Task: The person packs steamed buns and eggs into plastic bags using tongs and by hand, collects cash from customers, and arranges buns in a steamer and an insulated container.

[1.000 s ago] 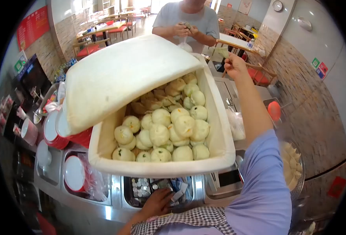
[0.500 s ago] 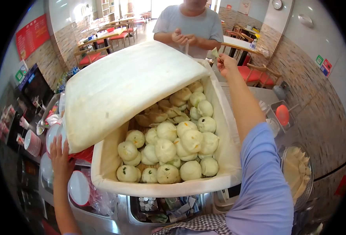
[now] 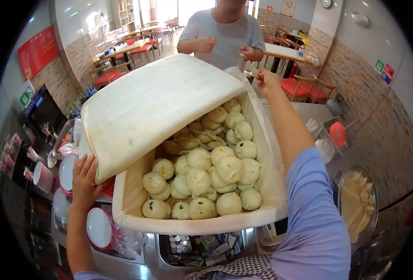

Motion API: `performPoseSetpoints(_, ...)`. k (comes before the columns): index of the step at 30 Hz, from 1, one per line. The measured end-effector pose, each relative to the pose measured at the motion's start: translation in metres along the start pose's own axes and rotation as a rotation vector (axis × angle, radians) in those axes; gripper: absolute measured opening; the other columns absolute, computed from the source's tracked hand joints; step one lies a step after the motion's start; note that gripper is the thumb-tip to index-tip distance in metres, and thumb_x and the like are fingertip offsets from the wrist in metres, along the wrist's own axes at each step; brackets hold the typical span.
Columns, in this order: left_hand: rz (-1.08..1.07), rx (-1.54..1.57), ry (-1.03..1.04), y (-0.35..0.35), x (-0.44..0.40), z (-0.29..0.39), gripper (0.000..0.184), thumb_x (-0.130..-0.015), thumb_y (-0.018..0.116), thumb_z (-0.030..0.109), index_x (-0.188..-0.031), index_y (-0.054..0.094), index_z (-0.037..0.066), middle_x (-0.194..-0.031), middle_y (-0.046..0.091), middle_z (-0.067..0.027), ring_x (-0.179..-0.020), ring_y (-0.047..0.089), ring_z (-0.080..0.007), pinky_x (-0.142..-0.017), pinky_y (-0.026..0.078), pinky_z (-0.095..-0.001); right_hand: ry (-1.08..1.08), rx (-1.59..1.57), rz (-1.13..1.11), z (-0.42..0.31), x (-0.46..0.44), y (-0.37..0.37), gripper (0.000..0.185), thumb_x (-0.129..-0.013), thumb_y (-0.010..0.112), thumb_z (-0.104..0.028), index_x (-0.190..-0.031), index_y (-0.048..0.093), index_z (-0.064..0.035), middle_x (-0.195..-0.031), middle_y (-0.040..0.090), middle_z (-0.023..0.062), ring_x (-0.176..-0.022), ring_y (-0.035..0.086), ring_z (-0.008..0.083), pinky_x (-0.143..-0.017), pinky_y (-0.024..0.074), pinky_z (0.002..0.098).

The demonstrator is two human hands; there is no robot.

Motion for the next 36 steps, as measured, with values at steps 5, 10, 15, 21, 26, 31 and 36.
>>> performPoseSetpoints(5,0.126,0.016,0.011,-0.003,-0.006,0.009,0.059,-0.068,0.067,0.022,-0.120,0.052,-0.002,-0.126,0.053,-0.0175,-0.120,0.046,-0.0386,-0.103,0.035,-0.0491,-0.004,-0.043,-0.029,-0.003,-0.002,-0.001,0.014,-0.082,0.059,-0.005,-0.096,0.060,-0.0018,-0.073,0.060,0.0052,-0.059,0.060,0.0134,-0.043,0.0443,0.0223)
performPoseSetpoints(10,0.323,0.077,0.237,-0.038,-0.040,0.056,0.043,-0.076,0.066,0.020,-0.111,0.055,-0.003,-0.112,0.060,-0.0178,-0.106,0.057,-0.0372,-0.094,0.042,-0.0525,-0.091,-0.059,-0.008,-0.003,-0.001,0.004,0.014,-0.082,0.059,-0.004,-0.096,0.057,-0.0026,-0.074,0.060,0.0050,-0.061,0.061,0.0151,-0.047,0.0474,0.0254)
performPoseSetpoints(15,0.387,0.098,0.393,-0.060,-0.060,0.131,0.032,-0.086,0.055,0.029,-0.095,0.061,-0.001,-0.099,0.064,-0.0153,-0.093,0.063,-0.0304,-0.088,0.047,-0.0500,-0.002,-0.075,-0.033,0.002,-0.006,0.004,0.013,-0.083,0.057,-0.003,-0.096,0.056,-0.0034,-0.075,0.059,0.0048,-0.065,0.062,0.0171,-0.050,0.0494,0.0279)
performPoseSetpoints(21,0.429,0.317,0.467,-0.074,-0.084,0.225,0.009,-0.082,0.057,0.010,-0.083,0.063,0.003,-0.088,0.065,-0.0104,-0.081,0.064,-0.0231,-0.071,0.054,-0.0348,-0.035,-0.159,-0.084,0.005,-0.009,0.007,0.015,-0.083,0.056,-0.002,-0.098,0.055,-0.0016,-0.075,0.060,0.0094,-0.067,0.062,0.0216,-0.057,0.0523,0.0334)
performPoseSetpoints(26,0.469,0.378,0.476,-0.076,-0.091,0.290,0.006,-0.076,0.063,0.005,-0.081,0.063,0.006,-0.088,0.065,-0.0090,-0.079,0.064,-0.0218,-0.067,0.053,-0.0315,0.015,-0.116,-0.215,-0.013,-0.016,-0.025,0.017,-0.083,0.060,-0.007,-0.099,0.057,-0.0021,-0.080,0.063,0.0118,-0.069,0.062,0.0219,-0.064,0.0533,0.0347)
performPoseSetpoints(31,0.245,0.558,0.457,-0.070,-0.093,0.330,0.019,-0.075,0.068,0.016,-0.089,0.064,0.004,-0.091,0.064,-0.0100,-0.081,0.062,-0.0249,-0.066,0.051,-0.0354,-0.146,0.300,-0.369,-0.086,0.037,-0.131,0.031,-0.087,0.061,-0.017,-0.115,0.058,-0.0036,-0.100,0.065,0.0084,-0.082,0.062,0.0151,-0.071,0.0515,0.0291)
performPoseSetpoints(36,0.055,0.786,0.455,-0.094,-0.124,0.345,0.024,-0.076,0.069,0.021,-0.090,0.064,0.002,-0.085,0.062,-0.0099,-0.079,0.061,-0.0292,-0.064,0.048,-0.0387,-0.003,0.851,-0.316,-0.082,0.079,-0.257,0.041,-0.086,0.062,-0.029,-0.120,0.058,-0.0057,-0.099,0.066,0.0063,-0.082,0.062,0.0155,-0.065,0.0506,0.0280)
Point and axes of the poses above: each hand's wrist, its own x-axis away from the middle knuckle, its own y-axis out of the palm, z = x × y, the point moved 1 cm from there along -x, towards the middle knuckle
